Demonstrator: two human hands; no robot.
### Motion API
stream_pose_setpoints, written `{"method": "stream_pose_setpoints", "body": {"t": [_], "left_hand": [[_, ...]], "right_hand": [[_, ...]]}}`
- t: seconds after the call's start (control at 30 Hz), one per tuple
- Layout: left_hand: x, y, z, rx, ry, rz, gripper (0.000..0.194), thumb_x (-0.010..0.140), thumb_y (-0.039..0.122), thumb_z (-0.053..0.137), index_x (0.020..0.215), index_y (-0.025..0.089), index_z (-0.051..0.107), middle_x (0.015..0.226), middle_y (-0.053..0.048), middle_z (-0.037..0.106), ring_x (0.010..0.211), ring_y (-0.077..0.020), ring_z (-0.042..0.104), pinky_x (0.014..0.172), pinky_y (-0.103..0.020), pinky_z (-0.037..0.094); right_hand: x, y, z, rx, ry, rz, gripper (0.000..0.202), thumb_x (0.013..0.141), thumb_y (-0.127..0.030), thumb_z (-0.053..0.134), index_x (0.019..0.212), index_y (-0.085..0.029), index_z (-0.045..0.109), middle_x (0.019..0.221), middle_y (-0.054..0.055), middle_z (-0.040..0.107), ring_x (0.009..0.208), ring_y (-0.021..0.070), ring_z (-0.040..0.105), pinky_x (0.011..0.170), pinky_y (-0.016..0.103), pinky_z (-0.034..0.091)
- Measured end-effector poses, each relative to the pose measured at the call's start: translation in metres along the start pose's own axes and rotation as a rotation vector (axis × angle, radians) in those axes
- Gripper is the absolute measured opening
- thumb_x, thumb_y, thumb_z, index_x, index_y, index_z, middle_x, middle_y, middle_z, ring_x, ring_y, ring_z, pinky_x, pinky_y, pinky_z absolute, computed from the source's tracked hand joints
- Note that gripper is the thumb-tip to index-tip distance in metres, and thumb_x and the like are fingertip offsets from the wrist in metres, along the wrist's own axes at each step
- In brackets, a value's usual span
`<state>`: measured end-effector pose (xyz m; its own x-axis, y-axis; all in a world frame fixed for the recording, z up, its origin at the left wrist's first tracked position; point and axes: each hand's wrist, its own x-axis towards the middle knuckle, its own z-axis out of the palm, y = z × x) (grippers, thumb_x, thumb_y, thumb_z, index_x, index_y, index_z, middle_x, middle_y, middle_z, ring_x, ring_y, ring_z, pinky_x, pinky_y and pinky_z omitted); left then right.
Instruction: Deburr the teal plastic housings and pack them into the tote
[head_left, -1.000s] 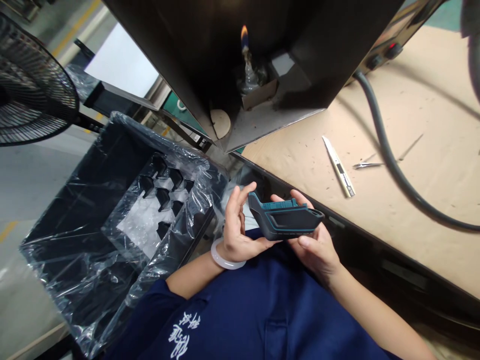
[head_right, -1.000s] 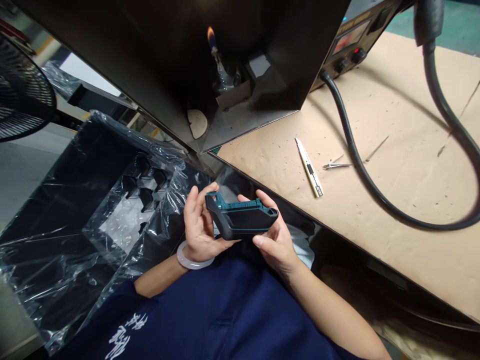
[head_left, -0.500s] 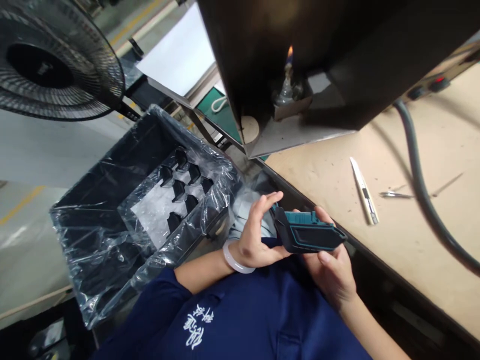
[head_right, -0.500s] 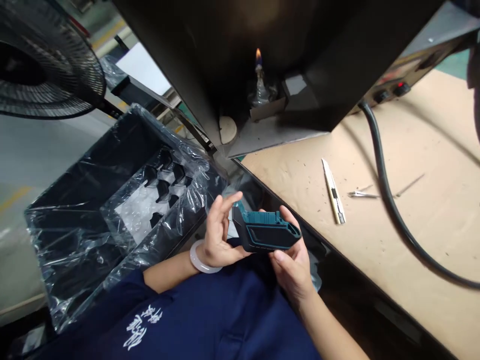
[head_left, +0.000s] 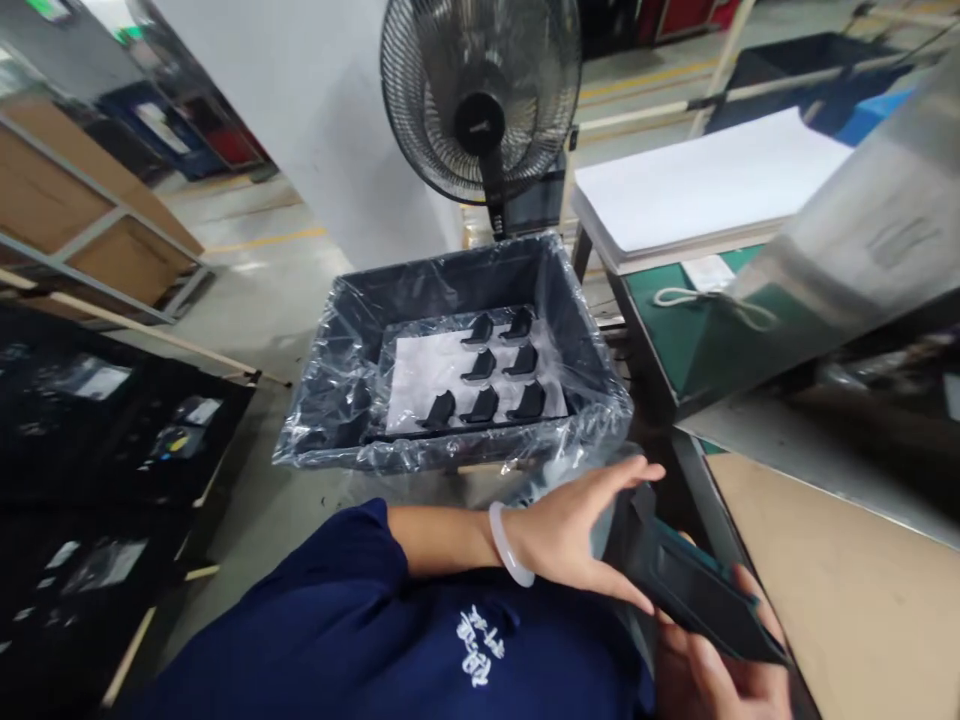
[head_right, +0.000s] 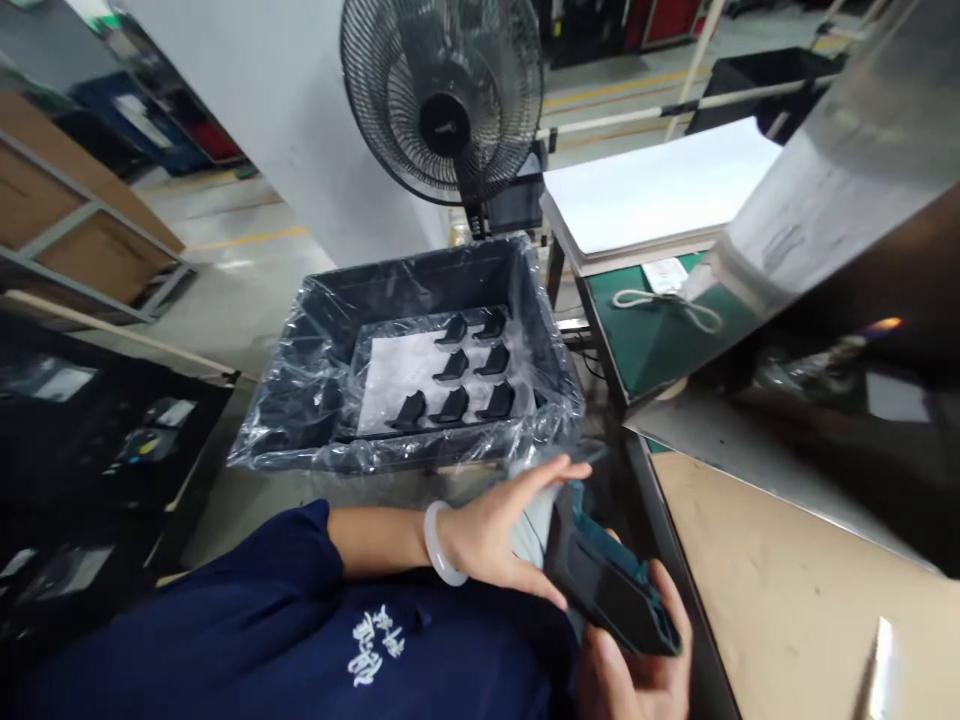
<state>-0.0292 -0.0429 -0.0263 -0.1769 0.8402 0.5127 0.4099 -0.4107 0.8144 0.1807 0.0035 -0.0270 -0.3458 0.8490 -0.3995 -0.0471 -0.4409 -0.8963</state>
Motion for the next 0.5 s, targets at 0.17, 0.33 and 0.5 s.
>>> {"method": "stream_pose_setpoints", "body": {"t": [0.17, 0.33, 0.5], "left_hand": [[-0.001, 0.011, -0.008, -0.099, 0.052, -0.018, 0.139, 0.068, 0.048, 0.098, 0.169, 0.033, 0.004, 0.162, -0.022, 0.047, 0.15, -0.0354, 0.05, 0.127, -0.053, 0.039], [0.007, 0.019, -0.008, -0.034, 0.046, 0.032, 0.134, 0.071, 0.054, 0.095, 0.169, 0.027, 0.009, 0.156, -0.023, 0.054, 0.145, -0.0346, 0.054, 0.125, -0.051, 0.04], [0.009, 0.022, -0.003, -0.002, 0.058, 0.045, 0.129, 0.073, 0.058, 0.091, 0.169, 0.023, 0.012, 0.152, -0.022, 0.057, 0.141, -0.0342, 0.055, 0.12, -0.05, 0.045]], "right_hand": [[0.002, -0.015, 0.028, 0.24, -0.089, -0.132, 0.071, 0.072, -0.037, 0.095, 0.137, -0.026, 0.068, 0.13, 0.013, 0.076, 0.114, 0.0262, 0.076, 0.09, 0.035, 0.065], [-0.004, -0.018, 0.027, 0.309, -0.173, -0.072, 0.065, 0.075, -0.043, 0.093, 0.134, -0.031, 0.071, 0.135, 0.013, 0.073, 0.122, 0.0319, 0.072, 0.102, 0.051, 0.061], [-0.01, -0.003, 0.015, 0.387, -0.092, -0.068, 0.076, 0.076, -0.042, 0.09, 0.145, -0.028, 0.064, 0.14, 0.012, 0.07, 0.115, 0.0291, 0.075, 0.106, 0.047, 0.058]]}}
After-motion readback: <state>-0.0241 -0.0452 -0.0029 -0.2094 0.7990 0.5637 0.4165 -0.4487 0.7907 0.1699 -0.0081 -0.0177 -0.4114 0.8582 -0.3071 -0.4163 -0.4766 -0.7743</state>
